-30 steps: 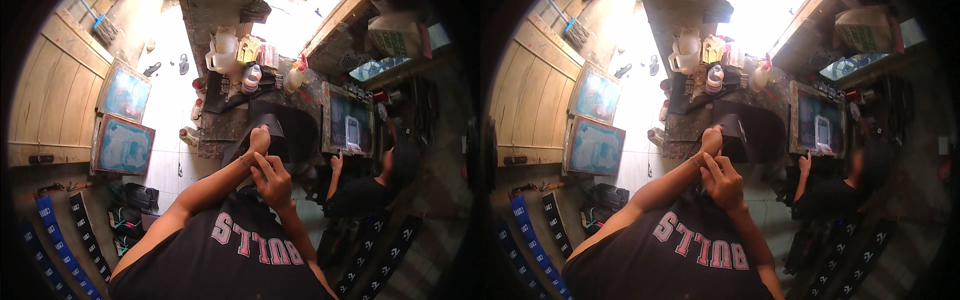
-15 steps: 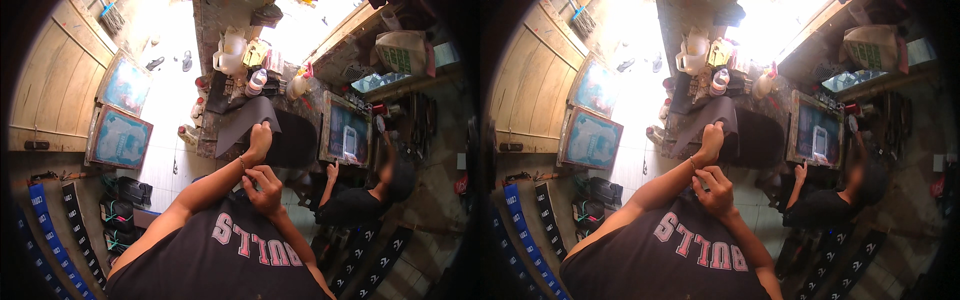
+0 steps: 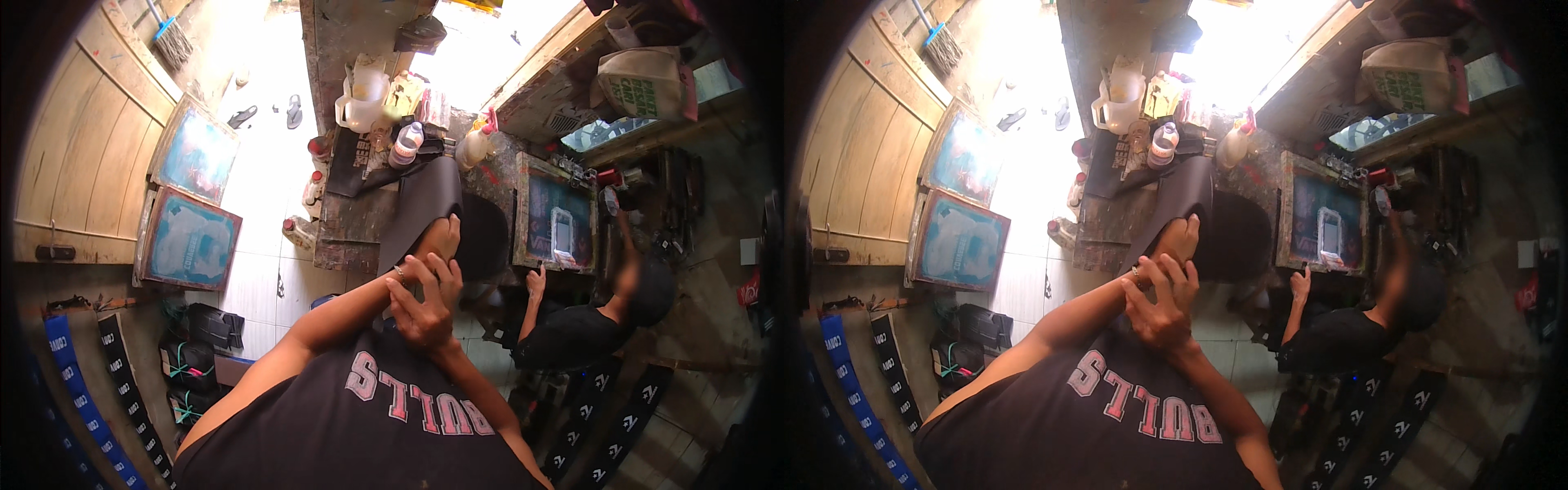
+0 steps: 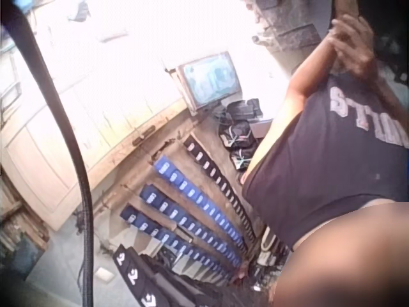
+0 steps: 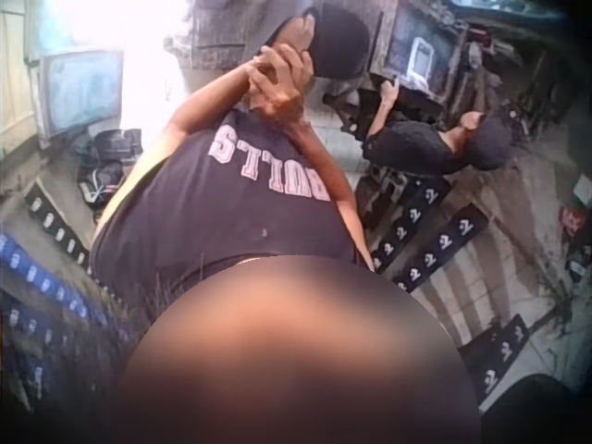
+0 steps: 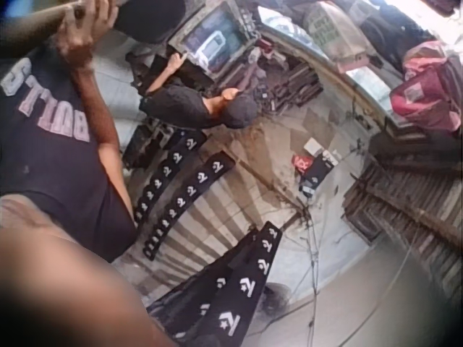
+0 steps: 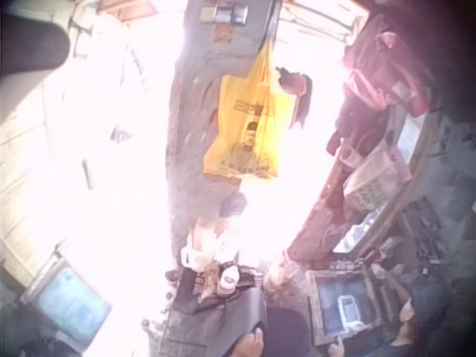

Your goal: The person repeatedly picks up black shoe insoles, places them on a screen printing frame, and hands them to a coworker who applies ink. The person then removes the printed insoles and hangs them on a wall rack to dry. This cycle is repeated multiple times.

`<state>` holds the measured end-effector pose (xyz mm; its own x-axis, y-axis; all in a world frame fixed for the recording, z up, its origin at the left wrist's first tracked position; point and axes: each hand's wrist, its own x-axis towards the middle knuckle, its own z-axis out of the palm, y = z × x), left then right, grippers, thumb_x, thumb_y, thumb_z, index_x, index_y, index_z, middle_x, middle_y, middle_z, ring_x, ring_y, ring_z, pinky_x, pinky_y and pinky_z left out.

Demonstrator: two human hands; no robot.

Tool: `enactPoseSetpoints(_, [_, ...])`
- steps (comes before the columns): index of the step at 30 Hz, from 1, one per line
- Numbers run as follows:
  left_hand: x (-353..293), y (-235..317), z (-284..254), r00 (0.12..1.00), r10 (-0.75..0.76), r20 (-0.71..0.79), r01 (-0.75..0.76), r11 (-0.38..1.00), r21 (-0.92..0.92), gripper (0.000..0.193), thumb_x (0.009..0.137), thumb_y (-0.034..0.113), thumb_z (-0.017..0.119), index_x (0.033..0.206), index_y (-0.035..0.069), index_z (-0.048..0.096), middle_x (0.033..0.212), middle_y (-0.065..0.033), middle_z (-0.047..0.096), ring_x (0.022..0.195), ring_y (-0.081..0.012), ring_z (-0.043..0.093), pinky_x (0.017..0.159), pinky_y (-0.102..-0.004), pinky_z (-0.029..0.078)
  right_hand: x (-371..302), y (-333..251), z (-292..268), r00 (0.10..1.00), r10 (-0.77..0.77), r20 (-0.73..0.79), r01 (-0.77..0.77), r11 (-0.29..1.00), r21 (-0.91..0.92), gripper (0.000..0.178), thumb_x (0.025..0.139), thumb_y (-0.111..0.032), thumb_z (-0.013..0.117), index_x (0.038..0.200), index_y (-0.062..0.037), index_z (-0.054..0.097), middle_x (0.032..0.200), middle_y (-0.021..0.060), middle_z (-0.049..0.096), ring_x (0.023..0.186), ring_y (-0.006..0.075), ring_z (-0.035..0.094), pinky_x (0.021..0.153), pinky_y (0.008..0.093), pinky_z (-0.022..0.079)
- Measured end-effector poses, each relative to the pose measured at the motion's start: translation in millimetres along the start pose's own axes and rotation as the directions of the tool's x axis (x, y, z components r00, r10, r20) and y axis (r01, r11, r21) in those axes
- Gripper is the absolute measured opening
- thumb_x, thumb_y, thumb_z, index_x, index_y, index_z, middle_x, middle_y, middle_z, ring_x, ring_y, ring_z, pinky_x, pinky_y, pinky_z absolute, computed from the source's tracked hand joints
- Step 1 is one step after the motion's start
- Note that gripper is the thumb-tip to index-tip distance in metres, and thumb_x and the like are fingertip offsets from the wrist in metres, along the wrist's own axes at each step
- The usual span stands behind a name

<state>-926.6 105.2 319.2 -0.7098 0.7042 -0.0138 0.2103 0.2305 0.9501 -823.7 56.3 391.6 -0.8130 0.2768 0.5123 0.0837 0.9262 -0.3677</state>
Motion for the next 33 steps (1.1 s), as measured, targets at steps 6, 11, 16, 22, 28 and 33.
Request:
enactPoseSetpoints(6, [5,-19,8,0.989,0.1,0.112,-0.076,0.977,-0.2,0.046,0.098,0.028,0.039,0.069,-0.003,0.055,0.056,-0.0193,0.048,0.046,-0.0315,0.048,0.043,-0.0418,0.035,5,30,-18,0.981,0.148,-0.128,-0.158,0.984,-0.077,0.024,0.08,-0.016,0.065,0.103,-0.0086,0.07,0.126,0.0137,0.056,0.123,0.036,0.044,0.107,0.0546,0.025])
enactPoseSetpoints(11, [5,-12,-15,0.69,0.72,0.072,-0.706,0.692,-0.152,0.03,0.095,0.024,0.043,0.099,-0.003,0.054,0.066,-0.0193,0.05,0.062,-0.0358,0.052,0.056,-0.0433,0.039,6,43,-23,0.953,0.219,-0.211,-0.23,0.973,-0.026,0.018,0.081,-0.011,0.065,0.098,-0.0061,0.067,0.122,0.0129,0.058,0.121,0.0343,0.048,0.105,0.0513,0.03])
enactPoseSetpoints(16, [1,29,-33,0.955,-0.113,0.274,0.134,0.989,-0.059,0.048,0.098,0.034,0.045,0.071,-0.005,0.054,0.06,-0.0073,0.046,0.058,-0.0147,0.045,0.054,-0.0387,0.036,-2,71,-45,0.842,0.378,-0.386,-0.394,0.918,0.041,0.013,0.079,-0.006,0.065,0.091,-0.0046,0.067,0.115,0.0115,0.06,0.116,0.0315,0.053,0.101,0.0453,0.037])
enactPoseSetpoints(22, [9,48,-66,0.944,-0.115,0.308,0.07,0.985,0.156,0.05,0.095,0.035,0.052,0.064,-0.004,0.053,0.054,-0.0048,0.04,0.057,-0.0118,0.042,0.052,-0.0377,0.035,-35,127,-73,0.697,0.519,-0.495,-0.565,0.823,0.067,0.012,0.082,-0.008,0.063,0.091,-0.0025,0.068,0.105,0.014,0.064,0.1,0.0312,0.06,0.09,0.0396,0.047])
enactPoseSetpoints(28, [14,45,-98,0.927,-0.015,0.374,0.134,0.945,-0.297,0.025,0.088,0.008,0.06,0.11,-0.002,0.056,0.104,-0.0028,0.059,0.094,-0.0105,0.052,0.084,-0.0257,0.042,-60,177,-75,0.493,0.842,-0.218,-0.645,0.522,0.559,0.025,0.089,-0.02,0.064,0.104,0.0002,0.066,0.111,0.0136,0.066,0.107,0.0235,0.061,0.092,0.0335,0.046])
enactPoseSetpoints(33, [28,30,-129,0.895,-0.086,0.437,0.302,0.839,-0.453,0.04,0.083,0.002,0.06,0.121,-0.003,0.052,0.115,-0.007,0.059,0.103,-0.0158,0.055,0.091,-0.0294,0.042,-40,210,-49,0.566,0.821,-0.076,-0.521,0.428,0.739,0.043,0.092,-0.03,0.064,0.123,-0.0008,0.057,0.116,0.0094,0.064,0.11,0.0149,0.057,0.092,0.0297,0.045])
